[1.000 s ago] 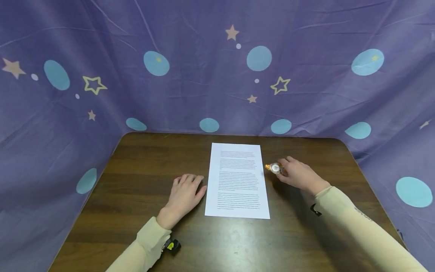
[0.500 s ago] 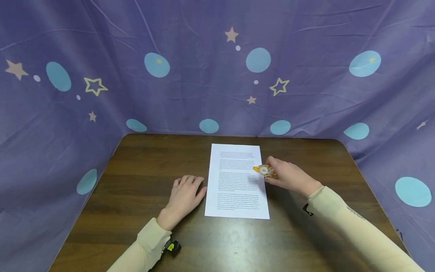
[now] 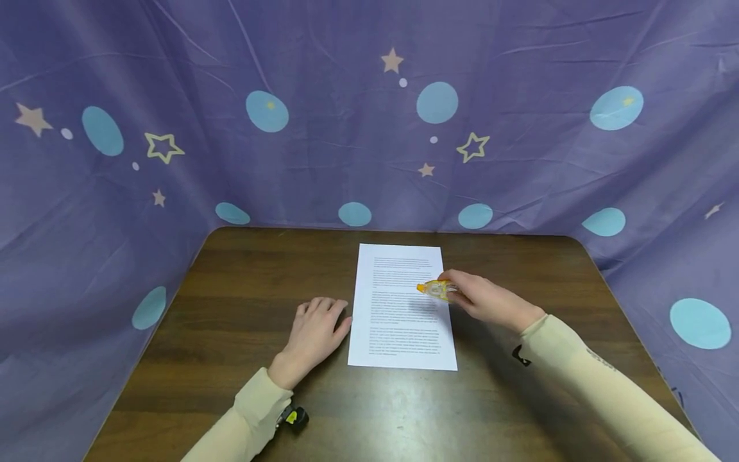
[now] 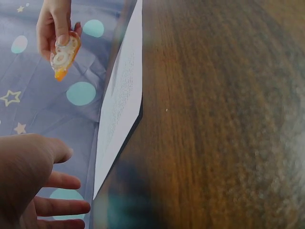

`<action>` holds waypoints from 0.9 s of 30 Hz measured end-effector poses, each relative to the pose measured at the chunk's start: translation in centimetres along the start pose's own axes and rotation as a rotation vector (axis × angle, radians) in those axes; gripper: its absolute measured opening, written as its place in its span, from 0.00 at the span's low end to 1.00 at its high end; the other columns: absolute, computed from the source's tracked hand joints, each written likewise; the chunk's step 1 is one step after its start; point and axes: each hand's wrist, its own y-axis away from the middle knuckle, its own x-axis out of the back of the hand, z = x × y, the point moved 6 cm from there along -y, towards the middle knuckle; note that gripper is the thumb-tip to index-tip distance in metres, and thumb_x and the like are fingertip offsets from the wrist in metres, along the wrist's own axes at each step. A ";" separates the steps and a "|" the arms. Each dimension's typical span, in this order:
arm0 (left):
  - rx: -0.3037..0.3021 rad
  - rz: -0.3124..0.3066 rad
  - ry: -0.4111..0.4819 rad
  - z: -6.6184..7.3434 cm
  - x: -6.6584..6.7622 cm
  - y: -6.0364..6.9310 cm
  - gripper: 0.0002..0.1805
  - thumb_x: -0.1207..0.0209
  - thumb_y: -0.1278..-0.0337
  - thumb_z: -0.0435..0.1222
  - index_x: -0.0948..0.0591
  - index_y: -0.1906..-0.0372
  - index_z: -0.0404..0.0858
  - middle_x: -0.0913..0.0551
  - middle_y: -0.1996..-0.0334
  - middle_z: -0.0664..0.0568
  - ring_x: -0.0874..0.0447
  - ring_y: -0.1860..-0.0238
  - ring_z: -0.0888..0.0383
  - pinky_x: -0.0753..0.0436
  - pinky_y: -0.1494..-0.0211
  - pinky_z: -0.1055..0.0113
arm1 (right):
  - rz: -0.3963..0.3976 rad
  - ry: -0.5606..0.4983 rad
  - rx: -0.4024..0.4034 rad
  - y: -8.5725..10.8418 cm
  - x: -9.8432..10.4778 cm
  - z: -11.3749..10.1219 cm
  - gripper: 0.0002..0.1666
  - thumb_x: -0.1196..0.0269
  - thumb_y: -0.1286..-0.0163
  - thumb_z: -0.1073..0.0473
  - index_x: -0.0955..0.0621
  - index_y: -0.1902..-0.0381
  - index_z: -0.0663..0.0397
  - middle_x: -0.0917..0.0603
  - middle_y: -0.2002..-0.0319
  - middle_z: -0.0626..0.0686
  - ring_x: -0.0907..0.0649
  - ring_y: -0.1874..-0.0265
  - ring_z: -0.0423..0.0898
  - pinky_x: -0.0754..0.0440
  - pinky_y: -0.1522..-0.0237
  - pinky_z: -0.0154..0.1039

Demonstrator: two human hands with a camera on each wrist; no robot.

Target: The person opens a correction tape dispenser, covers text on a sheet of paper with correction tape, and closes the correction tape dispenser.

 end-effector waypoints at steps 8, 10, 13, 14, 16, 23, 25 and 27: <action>-0.040 -0.022 0.056 0.6 -0.3 -0.7 0.17 0.38 0.27 0.46 0.14 0.44 0.40 0.13 0.49 0.44 0.18 0.44 0.44 0.25 0.41 0.41 | -0.023 0.025 -0.016 -0.2 -0.1 -0.1 0.14 0.35 0.24 0.61 0.21 0.43 0.54 0.13 0.54 0.51 0.19 0.64 0.40 0.19 0.60 0.41; -0.060 -0.026 0.098 1.0 -0.3 -1.1 0.16 0.37 0.28 0.45 0.13 0.45 0.40 0.12 0.50 0.46 0.18 0.46 0.46 0.24 0.45 0.45 | -0.021 0.018 -0.014 -0.3 -0.1 -0.2 0.14 0.35 0.24 0.60 0.21 0.43 0.53 0.14 0.56 0.49 0.20 0.66 0.40 0.20 0.61 0.40; -0.090 -0.017 0.178 1.5 -0.2 -2.3 0.15 0.35 0.30 0.44 0.12 0.48 0.39 0.12 0.53 0.48 0.19 0.52 0.49 0.24 0.50 0.51 | -0.012 0.010 -0.005 -0.6 0.0 -0.6 0.14 0.35 0.23 0.60 0.22 0.43 0.51 0.14 0.58 0.48 0.21 0.68 0.38 0.20 0.62 0.39; -0.105 -0.010 0.215 1.8 -0.1 -2.7 0.14 0.34 0.31 0.44 0.12 0.49 0.39 0.12 0.54 0.49 0.20 0.53 0.50 0.24 0.51 0.53 | -0.011 0.005 -0.001 -0.7 0.0 -0.7 0.14 0.36 0.23 0.60 0.22 0.43 0.51 0.14 0.57 0.48 0.21 0.68 0.38 0.20 0.63 0.39; -0.132 -0.004 0.300 2.4 0.0 -3.7 0.13 0.32 0.32 0.43 0.12 0.50 0.39 0.12 0.56 0.50 0.21 0.55 0.52 0.23 0.52 0.55 | -0.015 -0.001 0.005 -0.8 0.0 -1.0 0.14 0.36 0.23 0.60 0.22 0.43 0.52 0.13 0.56 0.48 0.20 0.67 0.38 0.20 0.63 0.38; -0.211 0.000 0.586 5.0 0.1 -6.7 0.14 0.30 0.34 0.40 0.13 0.49 0.38 0.13 0.60 0.53 0.18 0.55 0.53 0.19 0.51 0.58 | -0.028 0.007 0.003 -1.1 0.1 -1.6 0.15 0.36 0.23 0.60 0.22 0.42 0.52 0.13 0.54 0.49 0.19 0.67 0.37 0.19 0.63 0.37; -0.223 0.010 0.619 5.5 0.0 -7.3 0.14 0.30 0.34 0.41 0.13 0.49 0.38 0.13 0.60 0.53 0.17 0.55 0.53 0.18 0.51 0.58 | -0.024 0.008 0.009 -1.1 0.1 -1.7 0.15 0.36 0.23 0.60 0.22 0.42 0.52 0.13 0.54 0.48 0.19 0.66 0.37 0.18 0.62 0.38; -0.232 0.013 0.641 5.9 -0.1 -7.7 0.13 0.30 0.34 0.40 0.13 0.49 0.39 0.12 0.60 0.53 0.18 0.55 0.54 0.18 0.51 0.59 | -0.022 0.008 0.017 -1.1 0.1 -1.7 0.14 0.36 0.23 0.60 0.22 0.42 0.52 0.13 0.54 0.48 0.19 0.66 0.37 0.19 0.62 0.38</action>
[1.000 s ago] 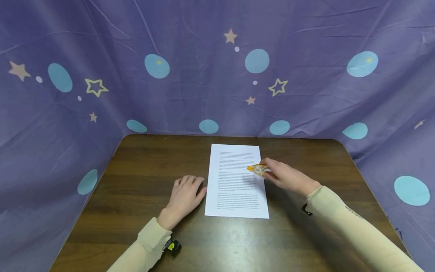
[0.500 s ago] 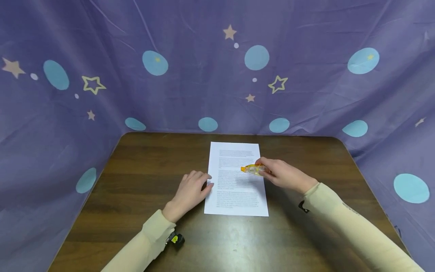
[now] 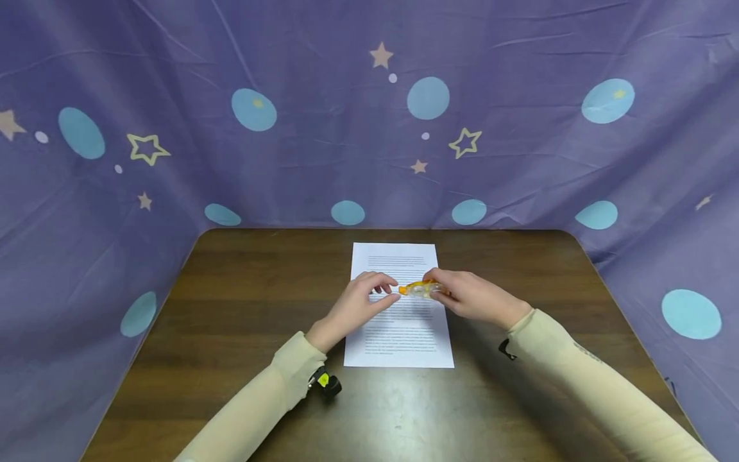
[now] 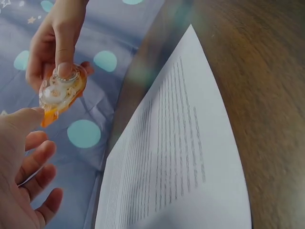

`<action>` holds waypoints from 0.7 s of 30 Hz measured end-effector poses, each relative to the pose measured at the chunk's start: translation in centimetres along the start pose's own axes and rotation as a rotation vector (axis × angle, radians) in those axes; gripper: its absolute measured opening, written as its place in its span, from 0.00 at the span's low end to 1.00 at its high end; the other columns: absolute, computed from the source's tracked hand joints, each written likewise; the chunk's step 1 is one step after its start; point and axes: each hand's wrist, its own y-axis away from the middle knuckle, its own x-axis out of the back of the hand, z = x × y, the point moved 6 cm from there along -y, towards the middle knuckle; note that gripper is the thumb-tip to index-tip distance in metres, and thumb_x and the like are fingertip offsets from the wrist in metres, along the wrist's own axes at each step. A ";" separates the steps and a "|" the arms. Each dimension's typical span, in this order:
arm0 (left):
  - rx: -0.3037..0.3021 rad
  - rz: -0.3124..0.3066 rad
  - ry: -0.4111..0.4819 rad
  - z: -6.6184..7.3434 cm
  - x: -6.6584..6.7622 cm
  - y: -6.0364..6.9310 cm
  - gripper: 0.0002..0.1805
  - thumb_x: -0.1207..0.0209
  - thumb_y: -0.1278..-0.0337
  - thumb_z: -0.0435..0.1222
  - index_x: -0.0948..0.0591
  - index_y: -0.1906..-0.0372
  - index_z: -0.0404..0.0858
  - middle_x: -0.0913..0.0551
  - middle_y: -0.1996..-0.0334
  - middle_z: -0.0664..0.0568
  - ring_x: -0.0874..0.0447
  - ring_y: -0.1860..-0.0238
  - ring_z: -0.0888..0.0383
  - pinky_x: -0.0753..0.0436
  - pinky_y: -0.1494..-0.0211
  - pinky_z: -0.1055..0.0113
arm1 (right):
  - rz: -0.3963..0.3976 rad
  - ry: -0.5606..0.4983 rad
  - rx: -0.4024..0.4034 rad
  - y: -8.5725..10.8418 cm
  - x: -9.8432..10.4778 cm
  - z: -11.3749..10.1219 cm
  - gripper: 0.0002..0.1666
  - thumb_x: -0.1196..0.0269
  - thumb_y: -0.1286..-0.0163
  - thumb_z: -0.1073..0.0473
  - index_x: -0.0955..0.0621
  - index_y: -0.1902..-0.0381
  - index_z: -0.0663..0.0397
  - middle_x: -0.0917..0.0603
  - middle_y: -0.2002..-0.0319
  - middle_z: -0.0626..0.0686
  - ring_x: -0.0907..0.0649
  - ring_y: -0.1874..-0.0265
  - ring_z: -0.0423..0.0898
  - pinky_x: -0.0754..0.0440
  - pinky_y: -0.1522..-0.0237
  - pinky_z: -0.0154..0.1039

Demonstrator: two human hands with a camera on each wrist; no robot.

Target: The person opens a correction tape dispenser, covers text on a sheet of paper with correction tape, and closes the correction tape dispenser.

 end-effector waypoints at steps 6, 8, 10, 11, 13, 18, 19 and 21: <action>-0.025 -0.001 0.012 0.5 -0.3 -0.5 0.09 0.31 0.33 0.37 0.12 0.52 0.40 0.13 0.60 0.54 0.18 0.56 0.54 0.20 0.52 0.62 | 0.005 0.010 0.035 -0.2 -0.1 -0.2 0.14 0.36 0.23 0.60 0.21 0.43 0.52 0.14 0.55 0.47 0.20 0.66 0.36 0.19 0.62 0.37; -0.035 0.007 0.006 0.6 -0.3 -0.5 0.06 0.31 0.33 0.36 0.12 0.55 0.41 0.13 0.61 0.55 0.18 0.57 0.54 0.20 0.53 0.62 | 0.006 0.009 0.038 -0.2 -0.1 -0.2 0.14 0.36 0.23 0.60 0.21 0.43 0.52 0.14 0.55 0.47 0.20 0.67 0.36 0.19 0.62 0.37; -0.038 0.017 0.009 0.7 -0.3 -0.5 0.05 0.31 0.34 0.36 0.12 0.56 0.42 0.13 0.61 0.55 0.18 0.57 0.55 0.20 0.53 0.61 | 0.010 0.008 0.037 -0.2 -0.1 -0.2 0.13 0.36 0.23 0.61 0.21 0.43 0.52 0.14 0.55 0.47 0.20 0.67 0.36 0.19 0.62 0.37; -0.040 0.024 0.012 0.8 -0.3 -0.4 0.04 0.31 0.34 0.35 0.12 0.57 0.42 0.13 0.62 0.54 0.18 0.58 0.56 0.19 0.53 0.60 | 0.012 0.004 0.032 -0.1 0.0 -0.2 0.13 0.36 0.23 0.61 0.21 0.43 0.52 0.14 0.55 0.47 0.21 0.67 0.36 0.19 0.63 0.37; -0.039 0.033 0.018 0.8 -0.3 -0.3 0.05 0.31 0.34 0.35 0.12 0.57 0.41 0.13 0.62 0.54 0.18 0.58 0.56 0.18 0.53 0.58 | 0.021 -0.003 0.024 0.0 0.1 -0.2 0.13 0.36 0.23 0.61 0.22 0.43 0.52 0.14 0.56 0.47 0.21 0.67 0.36 0.19 0.62 0.37; -0.036 0.051 0.002 0.8 -0.5 -0.1 0.05 0.31 0.35 0.34 0.12 0.57 0.40 0.12 0.63 0.53 0.18 0.59 0.56 0.18 0.55 0.61 | 0.042 -0.034 0.006 0.2 0.3 -0.2 0.14 0.37 0.22 0.61 0.22 0.42 0.52 0.15 0.57 0.47 0.22 0.68 0.37 0.21 0.63 0.37; -0.033 0.050 0.006 0.8 -0.7 0.0 0.05 0.31 0.35 0.34 0.12 0.57 0.39 0.12 0.63 0.53 0.17 0.59 0.56 0.18 0.55 0.62 | 0.044 -0.042 0.003 0.2 0.3 -0.2 0.14 0.37 0.22 0.60 0.23 0.42 0.52 0.15 0.57 0.46 0.22 0.68 0.37 0.21 0.63 0.38; -0.009 0.037 0.051 0.6 -1.0 -0.1 0.04 0.31 0.34 0.34 0.12 0.58 0.39 0.11 0.63 0.53 0.17 0.60 0.57 0.19 0.57 0.64 | 0.049 -0.056 -0.002 0.2 0.4 -0.2 0.14 0.38 0.22 0.60 0.23 0.42 0.52 0.15 0.57 0.46 0.21 0.67 0.38 0.21 0.62 0.38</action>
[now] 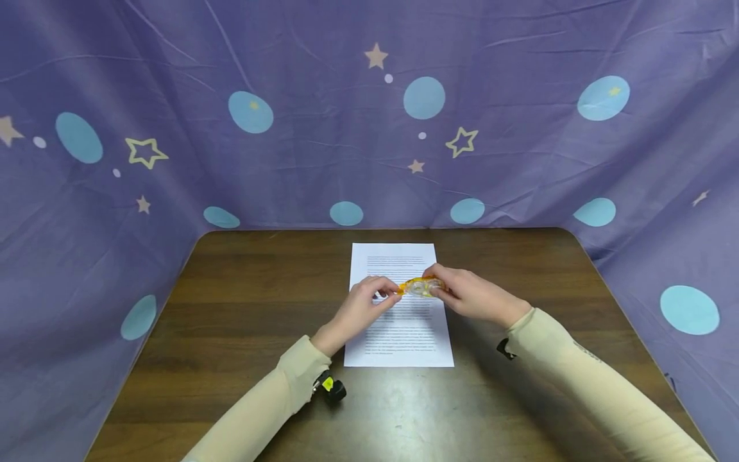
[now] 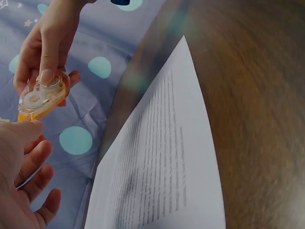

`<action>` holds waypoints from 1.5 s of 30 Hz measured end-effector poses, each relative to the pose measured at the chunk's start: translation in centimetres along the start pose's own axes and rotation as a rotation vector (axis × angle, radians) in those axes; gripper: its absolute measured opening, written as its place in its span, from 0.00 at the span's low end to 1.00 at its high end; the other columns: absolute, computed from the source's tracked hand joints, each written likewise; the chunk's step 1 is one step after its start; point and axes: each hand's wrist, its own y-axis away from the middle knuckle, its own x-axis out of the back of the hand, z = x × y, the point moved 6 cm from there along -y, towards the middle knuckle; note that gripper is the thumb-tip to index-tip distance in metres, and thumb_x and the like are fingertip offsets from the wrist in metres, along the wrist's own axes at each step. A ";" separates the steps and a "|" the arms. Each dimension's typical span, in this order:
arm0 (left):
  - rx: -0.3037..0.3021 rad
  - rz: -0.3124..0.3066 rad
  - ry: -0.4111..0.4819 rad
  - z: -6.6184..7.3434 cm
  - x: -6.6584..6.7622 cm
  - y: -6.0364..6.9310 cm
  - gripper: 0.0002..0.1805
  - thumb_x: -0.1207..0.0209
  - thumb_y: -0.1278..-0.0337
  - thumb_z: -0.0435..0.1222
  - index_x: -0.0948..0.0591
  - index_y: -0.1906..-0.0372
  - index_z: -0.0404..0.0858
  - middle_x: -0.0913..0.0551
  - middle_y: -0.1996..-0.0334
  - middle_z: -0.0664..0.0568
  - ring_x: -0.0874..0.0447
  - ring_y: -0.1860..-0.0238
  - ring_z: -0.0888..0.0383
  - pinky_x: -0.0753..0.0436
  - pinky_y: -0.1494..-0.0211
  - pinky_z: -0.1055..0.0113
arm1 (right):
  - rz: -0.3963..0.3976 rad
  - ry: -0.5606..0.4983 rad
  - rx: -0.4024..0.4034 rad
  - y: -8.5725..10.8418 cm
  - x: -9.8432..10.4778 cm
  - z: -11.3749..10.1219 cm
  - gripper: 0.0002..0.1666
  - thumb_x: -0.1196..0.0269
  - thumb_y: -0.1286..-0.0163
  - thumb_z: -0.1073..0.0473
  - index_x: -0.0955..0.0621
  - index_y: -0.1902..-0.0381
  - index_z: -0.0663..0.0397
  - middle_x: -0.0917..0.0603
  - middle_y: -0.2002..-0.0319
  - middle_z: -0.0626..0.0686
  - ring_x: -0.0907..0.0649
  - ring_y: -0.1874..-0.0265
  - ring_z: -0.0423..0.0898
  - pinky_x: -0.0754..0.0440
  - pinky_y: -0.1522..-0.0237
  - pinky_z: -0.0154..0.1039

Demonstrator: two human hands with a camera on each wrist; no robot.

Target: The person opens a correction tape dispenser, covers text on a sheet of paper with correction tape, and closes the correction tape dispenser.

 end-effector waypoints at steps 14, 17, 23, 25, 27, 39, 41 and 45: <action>0.193 -0.024 0.371 -1.0 -1.6 -0.7 0.07 0.33 0.32 0.32 0.15 0.58 0.31 0.12 0.63 0.43 0.18 0.62 0.61 0.19 0.57 0.67 | -0.027 -0.155 -0.038 -1.4 -0.3 0.4 0.14 0.35 0.23 0.54 0.25 0.46 0.48 0.20 0.69 0.43 0.25 0.76 0.37 0.24 0.71 0.35; 0.210 -0.035 0.371 -1.2 -1.6 -0.7 0.08 0.34 0.32 0.33 0.15 0.57 0.31 0.13 0.64 0.44 0.20 0.63 0.63 0.21 0.58 0.68 | -0.022 -0.154 -0.032 -1.8 -0.4 0.6 0.15 0.32 0.25 0.52 0.25 0.49 0.48 0.21 0.73 0.42 0.29 0.80 0.35 0.27 0.75 0.33; 0.238 -0.093 0.235 -3.2 -0.7 -0.3 0.07 0.33 0.33 0.35 0.13 0.59 0.34 0.12 0.66 0.49 0.20 0.66 0.65 0.21 0.60 0.71 | -0.031 -0.070 -0.050 -3.6 -0.6 1.2 0.16 0.33 0.25 0.51 0.24 0.47 0.49 0.23 0.77 0.41 0.30 0.82 0.35 0.31 0.77 0.34; 0.224 -0.135 0.109 -3.9 -0.1 -0.1 0.06 0.32 0.34 0.36 0.13 0.60 0.36 0.12 0.66 0.51 0.19 0.66 0.63 0.19 0.59 0.69 | -0.042 -0.024 -0.066 -4.4 -0.7 1.6 0.17 0.35 0.24 0.51 0.23 0.43 0.48 0.22 0.76 0.42 0.30 0.81 0.36 0.31 0.76 0.35; 0.198 -0.194 -0.070 -4.7 0.6 0.0 0.08 0.30 0.36 0.38 0.13 0.59 0.37 0.13 0.64 0.51 0.18 0.62 0.59 0.18 0.55 0.63 | -0.058 0.010 -0.070 -5.2 -0.8 2.1 0.17 0.36 0.23 0.52 0.22 0.41 0.47 0.20 0.73 0.44 0.29 0.79 0.38 0.30 0.74 0.37; 0.188 -0.400 -0.539 -8.9 2.4 -0.1 0.45 0.31 0.37 0.56 0.29 0.25 0.33 0.36 0.22 0.37 0.42 0.20 0.40 0.31 0.29 0.39 | -0.168 0.068 -0.115 -11.3 -3.6 5.6 0.15 0.37 0.21 0.55 0.19 0.43 0.56 0.12 0.53 0.54 0.15 0.62 0.45 0.17 0.57 0.44; 0.198 -0.434 -0.535 -9.0 2.1 -0.1 0.48 0.33 0.36 0.58 0.33 0.23 0.31 0.39 0.20 0.37 0.45 0.19 0.41 0.34 0.27 0.37 | -0.159 0.082 -0.131 -12.1 -3.9 5.8 0.15 0.37 0.21 0.55 0.21 0.43 0.57 0.12 0.55 0.55 0.14 0.63 0.45 0.16 0.58 0.45; 0.215 -0.461 -0.553 -9.1 1.8 -0.1 0.49 0.36 0.34 0.60 0.35 0.21 0.32 0.40 0.20 0.38 0.44 0.19 0.44 0.38 0.25 0.37 | -0.157 0.071 -0.175 -13.6 -4.5 6.3 0.15 0.37 0.21 0.54 0.22 0.43 0.56 0.12 0.54 0.54 0.13 0.62 0.46 0.15 0.56 0.45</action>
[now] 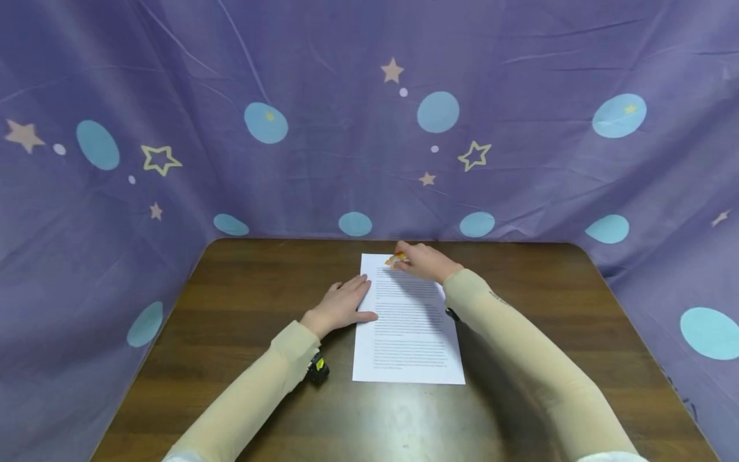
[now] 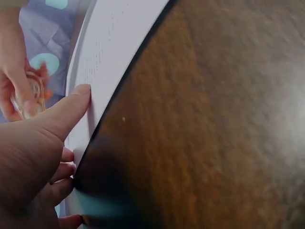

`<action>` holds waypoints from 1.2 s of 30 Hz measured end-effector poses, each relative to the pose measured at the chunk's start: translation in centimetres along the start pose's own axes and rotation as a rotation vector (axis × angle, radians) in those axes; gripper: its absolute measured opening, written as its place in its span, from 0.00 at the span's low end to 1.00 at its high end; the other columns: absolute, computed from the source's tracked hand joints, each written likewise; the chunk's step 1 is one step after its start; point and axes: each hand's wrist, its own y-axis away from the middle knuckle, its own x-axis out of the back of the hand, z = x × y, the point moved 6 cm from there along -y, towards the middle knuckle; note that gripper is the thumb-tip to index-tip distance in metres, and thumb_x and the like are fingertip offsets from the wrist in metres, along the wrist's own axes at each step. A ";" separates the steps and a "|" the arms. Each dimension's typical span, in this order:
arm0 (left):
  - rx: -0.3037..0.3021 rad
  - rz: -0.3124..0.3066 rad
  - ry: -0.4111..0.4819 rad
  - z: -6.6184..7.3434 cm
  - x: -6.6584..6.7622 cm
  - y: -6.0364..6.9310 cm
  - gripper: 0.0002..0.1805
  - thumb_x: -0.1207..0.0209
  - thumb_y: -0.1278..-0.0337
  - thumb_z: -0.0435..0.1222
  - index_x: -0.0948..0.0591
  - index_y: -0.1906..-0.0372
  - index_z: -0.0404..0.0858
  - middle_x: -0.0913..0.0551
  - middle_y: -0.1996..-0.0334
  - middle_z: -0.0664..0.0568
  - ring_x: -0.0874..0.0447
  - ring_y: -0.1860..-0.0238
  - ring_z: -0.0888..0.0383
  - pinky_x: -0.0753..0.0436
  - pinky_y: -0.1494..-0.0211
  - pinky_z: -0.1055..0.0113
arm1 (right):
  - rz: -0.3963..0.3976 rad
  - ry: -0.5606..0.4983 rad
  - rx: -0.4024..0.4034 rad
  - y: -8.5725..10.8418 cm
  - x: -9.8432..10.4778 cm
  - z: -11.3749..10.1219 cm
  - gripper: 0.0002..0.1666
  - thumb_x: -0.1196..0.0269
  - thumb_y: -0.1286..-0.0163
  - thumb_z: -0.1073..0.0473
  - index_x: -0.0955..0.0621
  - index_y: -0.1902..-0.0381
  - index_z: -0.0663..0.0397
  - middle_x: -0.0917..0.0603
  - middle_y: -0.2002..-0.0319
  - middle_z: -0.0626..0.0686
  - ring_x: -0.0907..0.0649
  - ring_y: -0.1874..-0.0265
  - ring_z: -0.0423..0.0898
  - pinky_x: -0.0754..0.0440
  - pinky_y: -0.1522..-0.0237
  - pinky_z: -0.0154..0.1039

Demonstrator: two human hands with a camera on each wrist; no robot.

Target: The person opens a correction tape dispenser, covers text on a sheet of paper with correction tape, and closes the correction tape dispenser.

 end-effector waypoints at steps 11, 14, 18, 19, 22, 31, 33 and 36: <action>-0.023 0.026 -0.030 -0.3 0.0 0.0 0.48 0.37 0.35 0.62 0.33 0.21 0.38 0.37 0.21 0.39 0.41 0.20 0.43 0.37 0.26 0.37 | -0.005 0.071 0.085 -2.8 -1.1 -1.2 0.12 0.33 0.25 0.59 0.15 0.47 0.55 0.13 0.53 0.55 0.14 0.53 0.52 0.16 0.49 0.48; -0.028 0.037 -0.041 -0.1 0.1 0.0 0.47 0.37 0.35 0.62 0.32 0.21 0.38 0.36 0.21 0.39 0.40 0.21 0.42 0.36 0.27 0.37 | -0.003 0.097 0.089 -3.3 -1.1 -1.5 0.12 0.32 0.26 0.59 0.15 0.48 0.54 0.13 0.53 0.54 0.15 0.52 0.53 0.16 0.48 0.48; -0.034 0.014 -0.074 0.1 0.0 0.1 0.47 0.40 0.32 0.63 0.34 0.20 0.37 0.39 0.20 0.39 0.42 0.20 0.43 0.36 0.26 0.38 | -0.010 0.113 0.073 -3.7 -1.3 -1.4 0.12 0.32 0.25 0.59 0.15 0.47 0.54 0.13 0.53 0.54 0.15 0.51 0.53 0.17 0.47 0.47; -0.034 0.003 -0.085 0.1 -0.1 0.2 0.47 0.41 0.31 0.63 0.35 0.20 0.37 0.40 0.20 0.39 0.43 0.20 0.44 0.37 0.26 0.38 | -0.015 0.113 0.070 -3.8 -1.4 -1.3 0.12 0.33 0.25 0.58 0.15 0.47 0.53 0.13 0.52 0.54 0.15 0.51 0.52 0.17 0.46 0.47; -0.034 -0.030 -0.114 0.1 -0.2 0.2 0.47 0.44 0.29 0.63 0.38 0.19 0.37 0.44 0.18 0.41 0.46 0.18 0.45 0.38 0.24 0.39 | -0.038 0.108 0.053 -4.1 -1.7 -1.2 0.12 0.33 0.24 0.57 0.15 0.46 0.52 0.13 0.51 0.53 0.15 0.50 0.51 0.17 0.45 0.47; -0.035 -0.050 -0.161 0.1 -0.1 0.1 0.48 0.46 0.29 0.64 0.39 0.18 0.38 0.44 0.17 0.44 0.47 0.18 0.46 0.39 0.24 0.40 | -0.044 0.114 0.039 -4.1 -2.0 -1.0 0.12 0.33 0.24 0.57 0.15 0.46 0.53 0.13 0.51 0.54 0.14 0.49 0.52 0.17 0.44 0.47; -0.036 -0.050 -0.162 0.0 -0.2 0.1 0.48 0.46 0.29 0.65 0.39 0.18 0.38 0.44 0.17 0.45 0.47 0.18 0.47 0.39 0.24 0.40 | -0.041 0.109 0.042 -4.1 -2.0 -1.1 0.12 0.33 0.25 0.58 0.15 0.46 0.53 0.12 0.51 0.54 0.14 0.50 0.52 0.17 0.44 0.47; -0.038 -0.050 -0.162 0.0 -0.2 0.1 0.48 0.47 0.29 0.65 0.40 0.18 0.38 0.45 0.17 0.45 0.48 0.18 0.47 0.39 0.24 0.40 | -0.047 0.112 0.038 -4.2 -2.0 -1.2 0.12 0.33 0.24 0.59 0.15 0.46 0.54 0.13 0.51 0.54 0.14 0.49 0.52 0.17 0.44 0.48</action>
